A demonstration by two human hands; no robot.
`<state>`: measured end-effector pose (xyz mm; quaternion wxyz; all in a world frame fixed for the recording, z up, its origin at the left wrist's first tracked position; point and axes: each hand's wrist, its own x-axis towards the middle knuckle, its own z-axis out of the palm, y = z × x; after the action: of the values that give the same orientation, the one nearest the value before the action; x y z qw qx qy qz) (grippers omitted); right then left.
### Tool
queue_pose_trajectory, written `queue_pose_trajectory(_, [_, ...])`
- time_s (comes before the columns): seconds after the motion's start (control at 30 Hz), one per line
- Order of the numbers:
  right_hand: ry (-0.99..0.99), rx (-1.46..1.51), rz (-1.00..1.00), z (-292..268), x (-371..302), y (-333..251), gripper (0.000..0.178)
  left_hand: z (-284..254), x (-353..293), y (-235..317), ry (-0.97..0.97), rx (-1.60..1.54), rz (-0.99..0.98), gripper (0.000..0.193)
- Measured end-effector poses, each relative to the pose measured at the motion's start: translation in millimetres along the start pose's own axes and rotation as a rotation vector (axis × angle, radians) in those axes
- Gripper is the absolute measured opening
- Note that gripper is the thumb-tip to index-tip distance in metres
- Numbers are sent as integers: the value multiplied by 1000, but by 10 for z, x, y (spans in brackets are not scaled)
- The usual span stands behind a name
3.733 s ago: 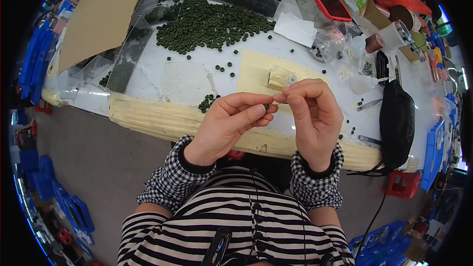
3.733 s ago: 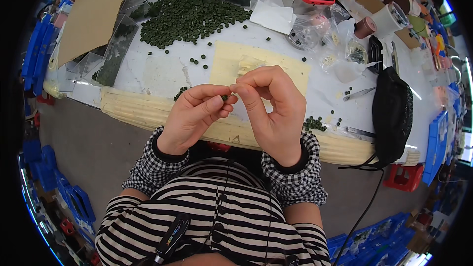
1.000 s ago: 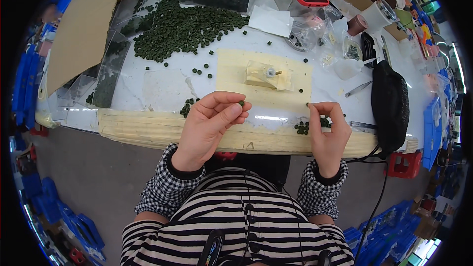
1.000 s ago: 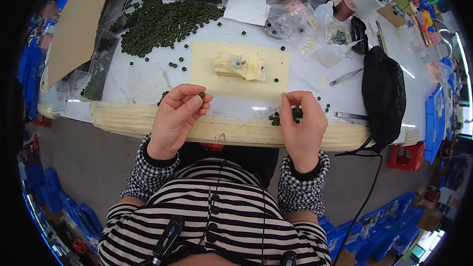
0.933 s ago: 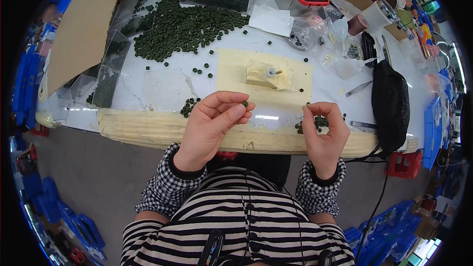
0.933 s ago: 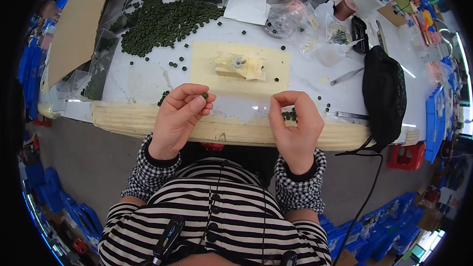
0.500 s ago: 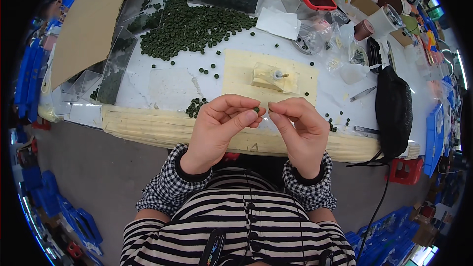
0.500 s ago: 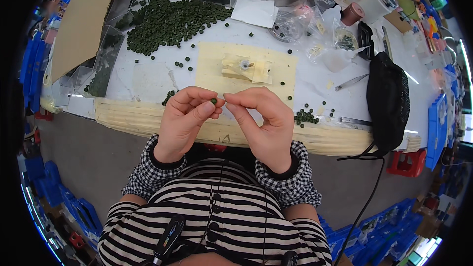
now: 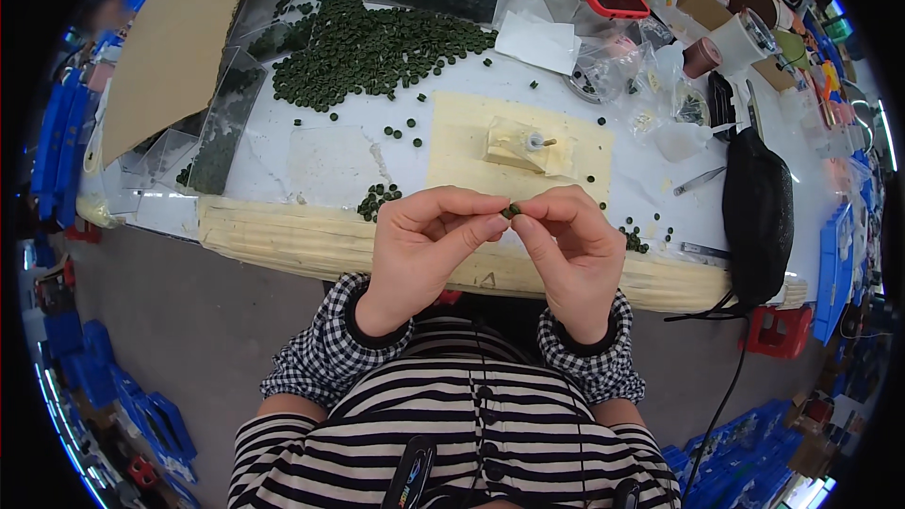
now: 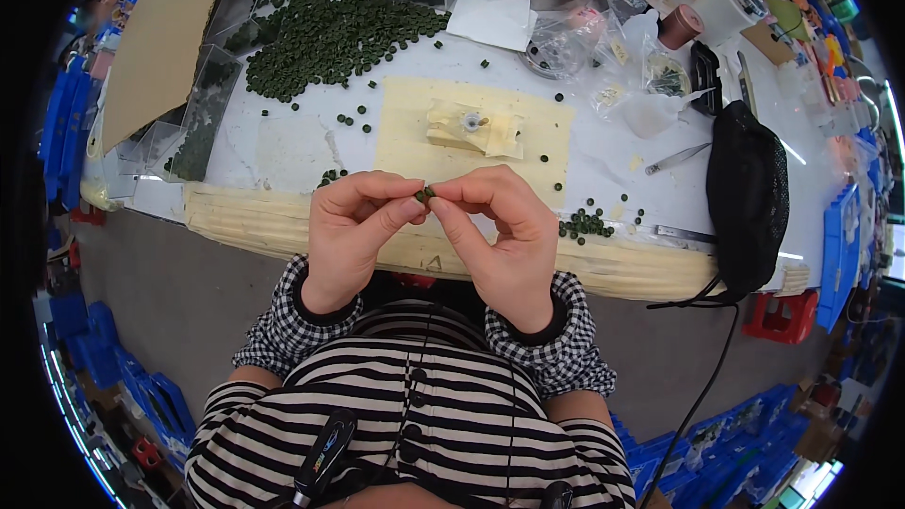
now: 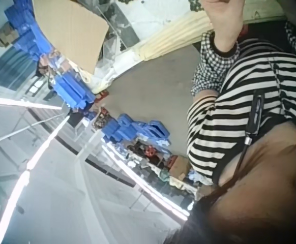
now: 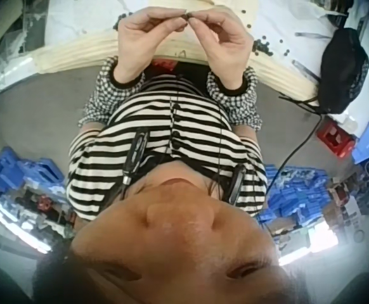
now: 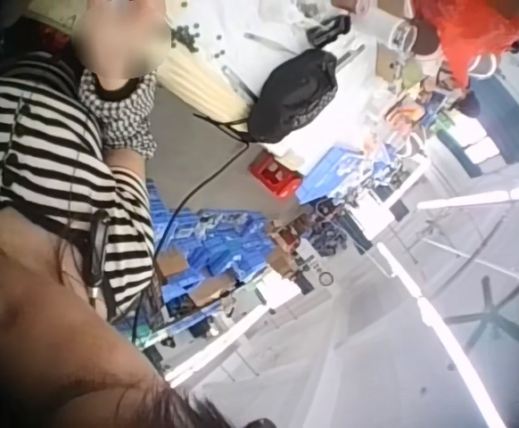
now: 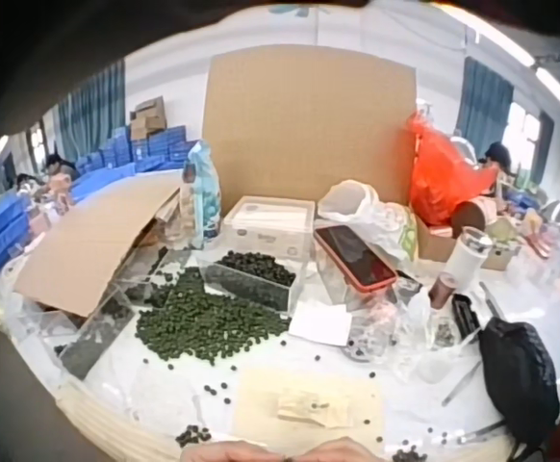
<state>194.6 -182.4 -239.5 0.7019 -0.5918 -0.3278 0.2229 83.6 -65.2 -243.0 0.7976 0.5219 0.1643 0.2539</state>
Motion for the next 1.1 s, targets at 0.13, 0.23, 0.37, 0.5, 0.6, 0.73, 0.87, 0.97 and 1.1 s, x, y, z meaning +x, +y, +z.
queue_pose_trajectory(0.13, [24, -73, -74, 5, 0, 28, 13, 7, -11, -9, 6, 16, 10, 18])
queue_pose_trajectory(0.23, [50, -164, -134, 19, 2, 8, 13, 15, -15, -16, 11, 48, 37, 18])
queue_pose_trajectory(0.37, [50, -241, -163, 16, -8, -40, 13, 14, -20, -20, 11, 144, 125, 18])
queue_pose_trajectory(0.5, [42, -369, -220, 24, -16, -88, 14, -11, -4, 3, -6, 317, 224, 20])
queue_pose_trajectory(0.6, [22, -465, -266, 37, -24, -125, 16, -24, 6, 9, -20, 393, 302, 21])
queue_pose_trajectory(0.73, [-20, -400, -189, 43, -55, -154, 19, -49, 8, 51, -46, 427, 257, 22])
queue_pose_trajectory(0.87, [-57, -330, -175, 2, -46, -122, 21, -70, 15, 38, -51, 318, 182, 20])
queue_pose_trajectory(0.97, [-83, -328, -205, -37, -16, -112, 23, -62, 17, 75, -26, 154, 52, 20])
queue_pose_trajectory(1.1, [-82, -348, -233, -13, -32, -109, 28, -94, 31, 83, -47, 40, -28, 22])
